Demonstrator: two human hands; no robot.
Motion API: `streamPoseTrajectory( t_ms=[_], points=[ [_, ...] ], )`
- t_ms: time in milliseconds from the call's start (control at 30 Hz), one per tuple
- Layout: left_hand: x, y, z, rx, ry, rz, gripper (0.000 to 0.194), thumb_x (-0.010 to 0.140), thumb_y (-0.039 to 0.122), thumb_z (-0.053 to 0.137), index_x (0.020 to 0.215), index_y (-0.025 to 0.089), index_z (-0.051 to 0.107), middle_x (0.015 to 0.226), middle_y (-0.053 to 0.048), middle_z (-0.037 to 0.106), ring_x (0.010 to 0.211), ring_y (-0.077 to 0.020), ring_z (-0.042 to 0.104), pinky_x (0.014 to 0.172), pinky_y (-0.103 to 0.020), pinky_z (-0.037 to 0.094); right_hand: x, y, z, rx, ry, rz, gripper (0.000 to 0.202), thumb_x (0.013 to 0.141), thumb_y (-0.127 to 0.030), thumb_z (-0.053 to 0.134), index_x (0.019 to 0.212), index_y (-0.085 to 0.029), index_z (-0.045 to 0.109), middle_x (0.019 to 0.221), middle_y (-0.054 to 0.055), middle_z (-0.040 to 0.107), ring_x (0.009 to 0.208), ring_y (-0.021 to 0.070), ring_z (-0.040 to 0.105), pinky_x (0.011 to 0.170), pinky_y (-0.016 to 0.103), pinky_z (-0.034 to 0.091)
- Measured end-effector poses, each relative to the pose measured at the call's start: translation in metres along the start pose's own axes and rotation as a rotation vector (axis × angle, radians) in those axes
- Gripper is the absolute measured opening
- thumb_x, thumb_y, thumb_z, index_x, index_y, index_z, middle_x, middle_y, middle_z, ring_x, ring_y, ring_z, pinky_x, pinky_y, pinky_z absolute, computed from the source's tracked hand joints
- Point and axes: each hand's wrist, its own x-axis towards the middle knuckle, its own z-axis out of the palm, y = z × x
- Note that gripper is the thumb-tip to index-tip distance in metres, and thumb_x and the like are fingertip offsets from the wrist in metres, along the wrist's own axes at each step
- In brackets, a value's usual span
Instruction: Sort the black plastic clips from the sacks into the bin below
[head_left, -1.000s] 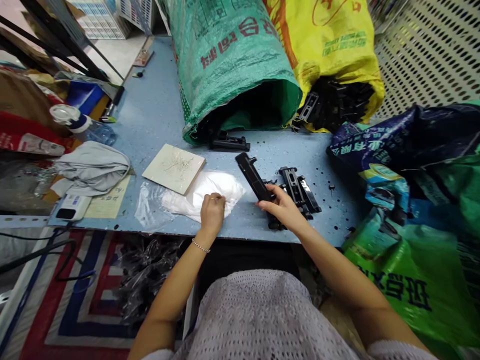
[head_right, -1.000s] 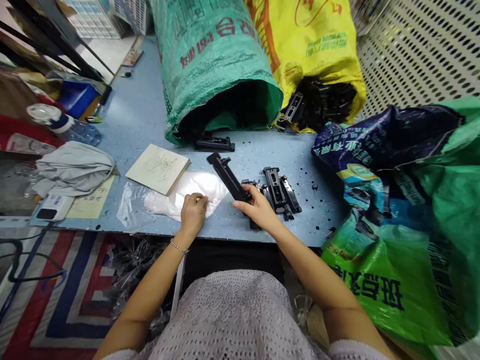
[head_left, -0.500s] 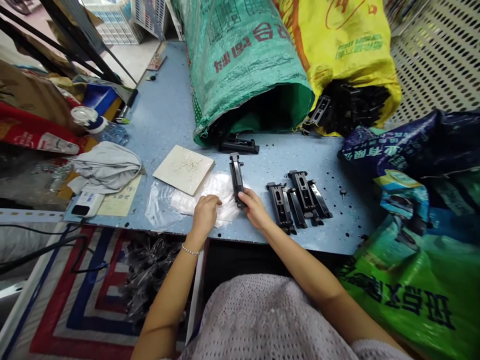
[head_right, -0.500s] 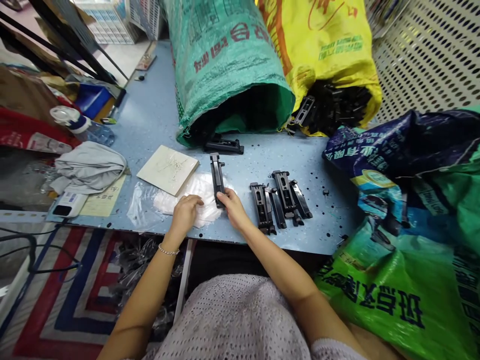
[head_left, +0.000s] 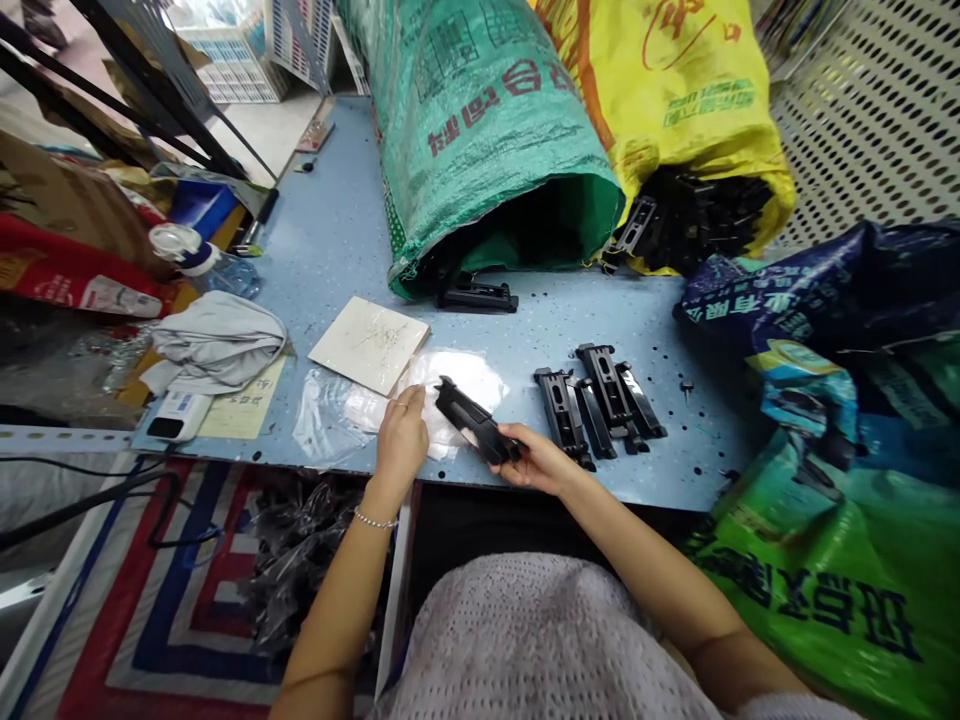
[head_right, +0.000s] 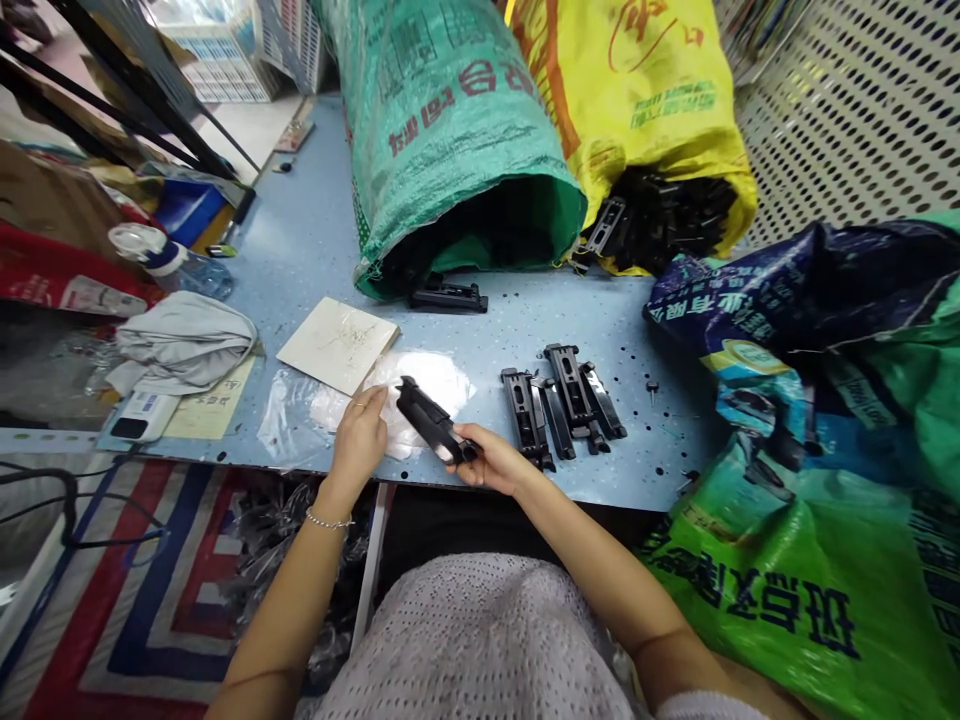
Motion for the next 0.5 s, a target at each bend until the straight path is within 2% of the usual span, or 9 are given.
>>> streamPoseTrajectory(
  t_ms=[67, 133, 267, 367, 433, 467, 500],
  points=[
    [-0.001, -0.002, 0.0, -0.004, 0.005, -0.005, 0.06, 0.082, -0.001, 0.04, 0.139, 0.011, 0.049, 0.143, -0.018, 0.05, 0.136, -0.0275, 0.046, 0.115, -0.046, 0.04, 0.003, -0.001, 0.001, -0.008, -0.06, 0.058, 0.039, 0.087, -0.047, 0.054, 0.088, -0.009, 0.061, 0.063, 0.008, 0.069, 0.035, 0.0082, 0.049, 0.032, 0.018, 0.033],
    [-0.002, -0.001, -0.001, -0.035, 0.011, -0.003, 0.065, 0.084, 0.001, 0.04, 0.148, 0.014, 0.039, 0.151, -0.017, 0.042, 0.141, -0.0267, 0.041, 0.116, -0.044, 0.039, 0.006, -0.003, 0.001, 0.029, -0.066, 0.071, 0.038, 0.087, -0.046, 0.054, 0.09, -0.009, 0.061, 0.065, 0.009, 0.069, 0.037, 0.008, 0.049, 0.032, 0.018, 0.033],
    [-0.011, 0.012, -0.001, -0.077, -0.022, 0.114, 0.076, 0.085, 0.0, 0.038, 0.155, 0.02, 0.021, 0.159, -0.015, 0.029, 0.148, -0.0263, 0.029, 0.117, -0.044, 0.036, 0.021, -0.008, 0.007, 0.078, -0.103, 0.04, 0.043, 0.086, -0.05, 0.051, 0.098, -0.01, 0.059, 0.078, 0.01, 0.07, 0.042, 0.0067, 0.048, 0.033, 0.017, 0.03],
    [-0.025, 0.031, 0.002, -0.176, -0.16, 0.254, 0.08, 0.084, -0.002, 0.035, 0.157, 0.022, 0.013, 0.161, -0.013, 0.024, 0.149, -0.0255, 0.026, 0.118, -0.046, 0.035, 0.029, -0.007, 0.02, -0.146, 0.009, -0.104, 0.046, 0.089, -0.056, 0.047, 0.096, -0.012, 0.06, 0.07, 0.005, 0.064, 0.041, 0.0063, 0.043, 0.034, 0.018, 0.028],
    [-0.035, 0.043, -0.001, -0.238, -0.276, 0.308, 0.081, 0.085, -0.001, 0.037, 0.157, 0.024, 0.012, 0.16, -0.013, 0.026, 0.148, -0.0245, 0.029, 0.118, -0.046, 0.035, 0.027, 0.0, 0.033, -0.326, 0.107, -0.247, 0.041, 0.089, -0.052, 0.053, 0.1, -0.013, 0.062, 0.074, 0.002, 0.064, 0.049, 0.0079, 0.048, 0.039, 0.018, 0.035],
    [-0.04, 0.048, -0.007, -0.255, -0.309, 0.311, 0.079, 0.085, 0.001, 0.04, 0.157, 0.023, 0.015, 0.158, -0.014, 0.03, 0.146, -0.0245, 0.032, 0.117, -0.045, 0.036, 0.022, 0.004, 0.04, -0.423, 0.096, -0.304, 0.039, 0.087, -0.048, 0.06, 0.108, -0.014, 0.062, 0.08, 0.002, 0.065, 0.056, 0.0094, 0.052, 0.045, 0.019, 0.041],
    [-0.046, 0.051, -0.017, -0.262, -0.319, 0.297, 0.075, 0.085, 0.005, 0.045, 0.155, 0.023, 0.023, 0.155, -0.014, 0.036, 0.143, -0.0245, 0.037, 0.116, -0.044, 0.038, 0.015, 0.006, 0.045, -0.518, 0.027, -0.337, 0.043, 0.085, -0.043, 0.066, 0.118, -0.016, 0.06, 0.088, 0.003, 0.067, 0.064, 0.0113, 0.057, 0.051, 0.02, 0.046]
  ],
)
